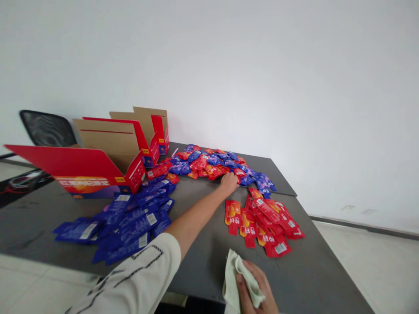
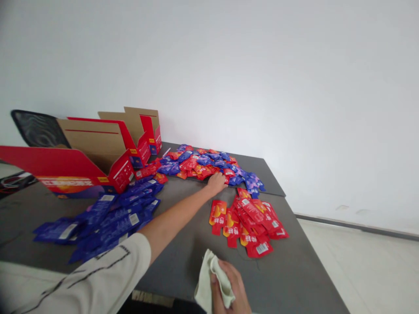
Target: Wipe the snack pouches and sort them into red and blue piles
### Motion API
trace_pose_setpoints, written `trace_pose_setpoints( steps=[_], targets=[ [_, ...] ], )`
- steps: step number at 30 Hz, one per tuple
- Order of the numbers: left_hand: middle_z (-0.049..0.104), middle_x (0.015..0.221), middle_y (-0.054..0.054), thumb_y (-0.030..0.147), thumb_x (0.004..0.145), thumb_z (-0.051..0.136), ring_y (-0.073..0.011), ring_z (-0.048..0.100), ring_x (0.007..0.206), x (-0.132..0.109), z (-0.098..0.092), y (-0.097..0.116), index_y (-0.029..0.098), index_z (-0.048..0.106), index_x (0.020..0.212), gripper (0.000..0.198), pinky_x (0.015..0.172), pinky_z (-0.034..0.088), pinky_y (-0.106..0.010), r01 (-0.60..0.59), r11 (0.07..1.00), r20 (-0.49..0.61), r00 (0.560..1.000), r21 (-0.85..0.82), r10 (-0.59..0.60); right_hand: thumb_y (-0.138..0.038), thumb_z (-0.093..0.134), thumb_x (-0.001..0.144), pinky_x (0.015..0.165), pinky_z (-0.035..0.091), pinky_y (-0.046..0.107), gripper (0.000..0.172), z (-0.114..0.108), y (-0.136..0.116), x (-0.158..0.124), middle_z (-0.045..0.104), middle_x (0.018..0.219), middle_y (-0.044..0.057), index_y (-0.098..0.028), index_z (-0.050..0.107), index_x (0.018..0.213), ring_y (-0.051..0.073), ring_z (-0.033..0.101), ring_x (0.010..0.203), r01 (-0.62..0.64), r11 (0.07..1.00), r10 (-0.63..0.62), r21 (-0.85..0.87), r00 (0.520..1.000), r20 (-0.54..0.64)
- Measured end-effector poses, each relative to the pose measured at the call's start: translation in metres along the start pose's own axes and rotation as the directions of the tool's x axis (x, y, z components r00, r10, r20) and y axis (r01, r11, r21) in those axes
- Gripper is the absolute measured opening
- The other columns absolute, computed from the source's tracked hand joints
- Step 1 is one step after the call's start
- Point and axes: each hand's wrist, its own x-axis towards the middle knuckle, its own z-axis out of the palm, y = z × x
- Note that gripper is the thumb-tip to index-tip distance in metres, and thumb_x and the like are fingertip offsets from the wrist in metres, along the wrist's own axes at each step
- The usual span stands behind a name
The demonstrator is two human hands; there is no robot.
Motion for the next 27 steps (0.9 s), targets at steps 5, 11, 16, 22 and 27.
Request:
trace_pose_setpoints(
  steps=[5, 11, 16, 22, 27],
  targets=[
    [0.065, 0.137, -0.012, 0.039, 0.104, 0.069, -0.026, 0.068, 0.117, 0.009, -0.011, -0.007, 0.019, 0.064, 0.136, 0.038, 0.098, 0.061, -0.047, 0.013, 0.998, 0.073, 0.997, -0.062, -0.009, -0.053, 0.067, 0.099, 0.09, 0.063, 0.038, 0.034, -0.002, -0.003, 0.0, 0.078, 0.12, 0.012, -0.026, 0.077, 0.117, 0.03, 0.077, 0.108, -0.003, 1.0, 0.003, -0.021, 1.0, 0.011],
    [0.065, 0.137, -0.013, 0.039, 0.103, 0.07, -0.0265, 0.068, 0.117, -0.001, -0.034, -0.016, 0.017, 0.064, 0.136, 0.041, 0.098, 0.061, -0.048, 0.117, 0.975, 0.04, 0.993, -0.187, -0.111, -0.05, 0.066, 0.1, 0.096, 0.06, 0.039, 0.032, -0.005, -0.005, 0.002, 0.077, 0.122, 0.01, -0.027, 0.076, 0.12, 0.029, 0.075, 0.112, -0.012, 1.0, 0.011, 0.014, 0.999, 0.039],
    [0.068, 0.133, -0.016, 0.034, 0.107, 0.063, -0.0288, 0.067, 0.123, -0.031, -0.063, -0.019, 0.014, 0.067, 0.129, 0.031, 0.105, 0.056, -0.047, 0.167, 0.923, -0.048, 0.98, -0.346, -0.195, -0.048, 0.069, 0.098, 0.094, 0.06, 0.037, 0.032, -0.01, -0.002, 0.005, 0.078, 0.122, 0.009, -0.026, 0.077, 0.12, 0.028, 0.076, 0.109, 0.046, 0.999, -0.046, 0.014, 0.998, 0.051],
    [0.08, 0.089, -0.01, 0.032, 0.112, 0.036, -0.0199, 0.077, 0.085, -0.118, -0.087, -0.02, 0.014, 0.065, 0.119, 0.034, 0.076, 0.057, -0.026, 0.127, 0.782, -0.056, 0.978, -0.61, -0.202, -0.057, 0.069, 0.096, 0.096, 0.059, 0.041, 0.039, -0.013, -0.006, 0.01, 0.079, 0.117, 0.01, -0.024, 0.077, 0.115, 0.03, 0.075, 0.106, -0.011, 1.0, 0.011, 0.002, 0.998, 0.063],
    [0.075, 0.074, -0.004, 0.037, 0.107, 0.04, -0.0106, 0.056, 0.046, -0.214, -0.07, -0.024, 0.015, 0.061, 0.114, 0.031, 0.047, 0.043, -0.02, 0.162, 0.366, 0.142, 0.987, -0.916, -0.081, -0.064, 0.07, 0.092, 0.098, 0.057, 0.043, 0.048, -0.013, -0.007, 0.01, 0.079, 0.119, 0.011, -0.022, 0.077, 0.116, 0.032, 0.073, 0.108, -0.075, 0.997, 0.075, -0.006, 0.994, 0.079]
  ],
)
